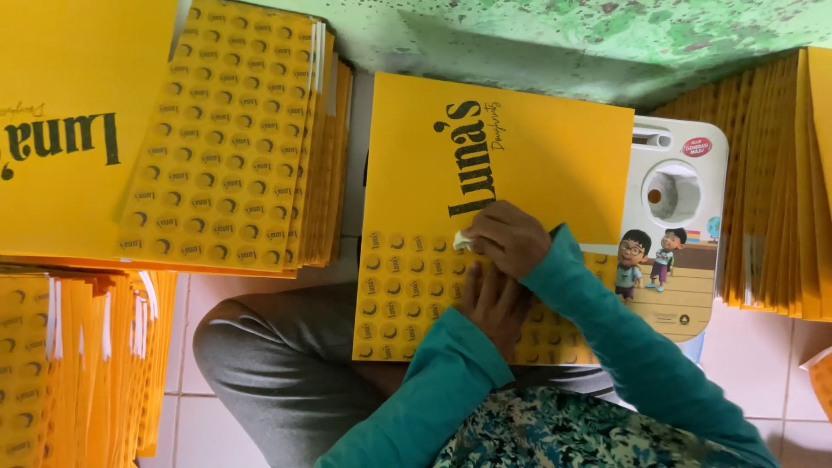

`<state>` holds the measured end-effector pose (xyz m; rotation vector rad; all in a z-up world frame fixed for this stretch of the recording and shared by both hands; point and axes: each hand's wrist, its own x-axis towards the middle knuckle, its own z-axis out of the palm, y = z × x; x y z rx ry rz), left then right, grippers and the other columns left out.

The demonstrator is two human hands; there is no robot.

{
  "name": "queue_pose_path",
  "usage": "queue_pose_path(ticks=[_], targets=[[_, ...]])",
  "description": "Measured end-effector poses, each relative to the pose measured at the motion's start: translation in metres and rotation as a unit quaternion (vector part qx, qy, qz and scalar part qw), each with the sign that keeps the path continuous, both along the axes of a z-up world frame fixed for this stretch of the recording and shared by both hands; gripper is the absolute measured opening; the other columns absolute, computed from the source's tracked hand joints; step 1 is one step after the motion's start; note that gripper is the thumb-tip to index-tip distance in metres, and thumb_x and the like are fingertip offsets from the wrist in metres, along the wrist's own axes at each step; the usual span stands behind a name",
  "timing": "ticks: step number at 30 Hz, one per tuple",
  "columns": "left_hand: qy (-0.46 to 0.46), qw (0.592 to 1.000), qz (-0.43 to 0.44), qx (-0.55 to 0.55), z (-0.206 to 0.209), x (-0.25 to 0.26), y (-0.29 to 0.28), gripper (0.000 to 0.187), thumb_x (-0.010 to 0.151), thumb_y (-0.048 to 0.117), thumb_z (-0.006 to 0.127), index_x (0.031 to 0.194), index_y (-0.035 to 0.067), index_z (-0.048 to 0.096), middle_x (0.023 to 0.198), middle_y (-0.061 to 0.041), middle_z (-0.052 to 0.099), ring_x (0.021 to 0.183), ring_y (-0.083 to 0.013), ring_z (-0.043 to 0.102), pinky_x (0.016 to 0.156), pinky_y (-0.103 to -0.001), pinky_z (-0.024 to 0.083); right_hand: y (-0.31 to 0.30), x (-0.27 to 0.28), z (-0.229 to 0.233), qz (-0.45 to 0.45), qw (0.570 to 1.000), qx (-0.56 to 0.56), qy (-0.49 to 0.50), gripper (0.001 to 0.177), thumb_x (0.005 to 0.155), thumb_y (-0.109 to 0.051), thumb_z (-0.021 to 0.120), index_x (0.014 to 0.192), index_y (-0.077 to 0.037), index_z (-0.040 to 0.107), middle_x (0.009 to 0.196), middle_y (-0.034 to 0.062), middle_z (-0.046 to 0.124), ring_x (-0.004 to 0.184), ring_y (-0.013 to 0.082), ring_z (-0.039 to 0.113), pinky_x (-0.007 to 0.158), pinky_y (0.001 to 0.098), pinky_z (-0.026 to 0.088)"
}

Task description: Applying glue to the edges of yellow cardboard boxes and folding them into shape.

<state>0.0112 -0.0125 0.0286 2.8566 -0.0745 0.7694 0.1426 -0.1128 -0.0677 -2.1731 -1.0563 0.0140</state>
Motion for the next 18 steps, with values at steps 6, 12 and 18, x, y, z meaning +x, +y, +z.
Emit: queue_pose_path(ticks=[6, 12, 18], targets=[[-0.063, 0.996, -0.061, 0.014, -0.022, -0.004, 0.013, 0.032, 0.105, 0.023, 0.065, 0.137, 0.022, 0.065, 0.142, -0.002, 0.062, 0.135, -0.0277, 0.058, 0.119, -0.058, 0.042, -0.114, -0.012, 0.000, -0.115, 0.982, -0.149, 0.018, 0.011, 0.093, -0.031, 0.076, 0.103, -0.027, 0.073, 0.103, -0.0032, 0.062, 0.101, 0.0214, 0.066, 0.090, 0.0419, 0.059], [-0.066, 0.996, -0.064, -0.008, -0.051, -0.007, 0.000, 0.037, 0.106, 0.019, 0.060, 0.143, 0.018, 0.061, 0.141, -0.004, 0.061, 0.136, -0.0307, 0.056, 0.120, -0.059, 0.040, -0.136, -0.015, 0.042, -0.131, 0.985, -0.115, -0.015, 0.007, 0.094, -0.018, 0.078, 0.097, -0.024, 0.078, 0.086, -0.0059, 0.065, 0.078, 0.0170, 0.067, 0.070, 0.0329, 0.062], [-0.019, 0.997, -0.071, 0.023, -0.034, -0.009, 0.008, 0.043, 0.104, 0.016, 0.061, 0.147, 0.020, 0.056, 0.148, -0.004, 0.056, 0.140, -0.0294, 0.052, 0.122, -0.059, 0.038, -0.078, -0.010, 0.026, -0.088, 0.989, -0.095, -0.073, 0.005, 0.095, -0.019, 0.074, 0.096, -0.024, 0.075, 0.088, -0.0072, 0.062, 0.080, 0.0135, 0.066, 0.069, 0.0310, 0.061]])
